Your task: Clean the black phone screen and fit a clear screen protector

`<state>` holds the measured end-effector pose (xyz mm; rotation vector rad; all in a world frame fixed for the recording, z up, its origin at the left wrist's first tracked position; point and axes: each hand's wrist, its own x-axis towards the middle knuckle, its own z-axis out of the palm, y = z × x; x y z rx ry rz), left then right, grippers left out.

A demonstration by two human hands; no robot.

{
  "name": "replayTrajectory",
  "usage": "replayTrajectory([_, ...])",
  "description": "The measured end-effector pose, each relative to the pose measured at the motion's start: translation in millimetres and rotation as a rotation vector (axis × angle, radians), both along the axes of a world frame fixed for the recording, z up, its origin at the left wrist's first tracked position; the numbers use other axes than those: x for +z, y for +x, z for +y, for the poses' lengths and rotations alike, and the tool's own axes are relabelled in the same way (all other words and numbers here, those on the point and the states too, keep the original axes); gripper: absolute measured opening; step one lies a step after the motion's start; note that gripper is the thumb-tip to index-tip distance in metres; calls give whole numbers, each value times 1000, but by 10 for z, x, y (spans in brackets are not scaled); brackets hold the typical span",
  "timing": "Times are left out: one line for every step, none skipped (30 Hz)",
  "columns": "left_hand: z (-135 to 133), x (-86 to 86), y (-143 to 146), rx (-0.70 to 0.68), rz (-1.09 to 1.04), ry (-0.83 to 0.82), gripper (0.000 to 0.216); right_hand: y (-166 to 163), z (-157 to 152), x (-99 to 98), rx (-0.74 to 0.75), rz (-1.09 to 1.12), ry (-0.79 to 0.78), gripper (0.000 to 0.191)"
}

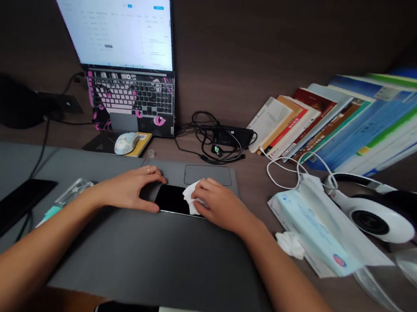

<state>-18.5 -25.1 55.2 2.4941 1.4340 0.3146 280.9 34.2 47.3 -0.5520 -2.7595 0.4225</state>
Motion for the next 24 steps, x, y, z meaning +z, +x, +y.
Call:
replayTrajectory([-3, -6, 5, -7, 1, -11, 61, 8, 11, -2, -14, 3, 4, 19])
replayTrajectory([-4, -13, 13, -12, -2, -21, 63, 8, 13, -3, -22, 6, 5, 20])
replayTrajectory([-2, -22, 22, -12, -7, -30, 63, 0, 7, -4, -28, 7, 6, 21])
replayTrajectory([2, -30, 29, -8, -15, -39, 62, -16, -6, -4, -29, 6, 8, 22])
replayTrajectory([9, -37, 35, -4, -26, -48, 61, -37, -24, -4, -24, 2, 10, 24])
replayTrajectory([18, -43, 37, -2, -38, -59, 60, -62, -45, -3, -12, -9, 14, 27])
replayTrajectory([28, -48, 38, -2, -48, -70, 59, -90, -67, -2, 4, -23, 21, 32])
replayTrajectory([39, -54, 38, -4, -57, -79, 59, -119, -89, -1, 22, -42, 30, 37])
replayTrajectory([51, -59, 37, -8, -64, -83, 61, -149, -110, -1, 39, -63, 42, 43])
replayTrajectory([61, -65, 38, -15, -72, -86, 63, -179, -131, -1, 56, -85, 54, 49])
replayTrajectory([71, -72, 41, -22, -80, -83, 64, -210, -150, -1, 72, -105, 64, 54])
replayTrajectory([78, -77, 48, -28, -85, -74, 64, -241, -169, -2, 92, -124, 72, 59])
replayTrajectory([84, -82, 58, -35, -89, -60, 63, -272, -186, -2, 114, -141, 76, 65])
replayTrajectory([87, -84, 70, -44, -89, -46, 61, -302, -202, -3, 140, -154, 77, 70])
replayTrajectory([89, -84, 84, -54, -86, -32, 58, -330, -217, -2, 165, -164, 75, 75])
replayTrajectory([89, -80, 97, -60, -81, -20, 56, -355, -230, -1, 191, -172, 71, 79])
replayTrajectory([88, -73, 109, -62, -76, -13, 55, -374, -242, 1, 212, -178, 65, 83])
replayTrajectory([86, -63, 116, -62, -70, -14, 54, -387, -253, 5, 231, -181, 60, 84])
replayTrajectory([83, -52, 119, -58, -65, -23, 55, -394, -263, 11, 246, -180, 53, 83])
replayTrajectory([80, -42, 117, -56, -61, -38, 56, -393, -273, 20, 260, -180, 43, 80])
replayTrajectory([78, -34, 110, -57, -62, -54, 58, -387, -282, 32, 277, -176, 33, 76])
replayTrajectory([77, -31, 100, -60, -70, -64, 59, -376, -291, 47, 292, -168, 23, 71])
replayTrajectory([77, -33, 87, -65, -86, -69, 58, -361, -297, 64, 302, -155, 12, 64])
replayTrajectory([79, -40, 74, -71, -107, -67, 54, -343, -300, 81, 306, -140, 3, 55])
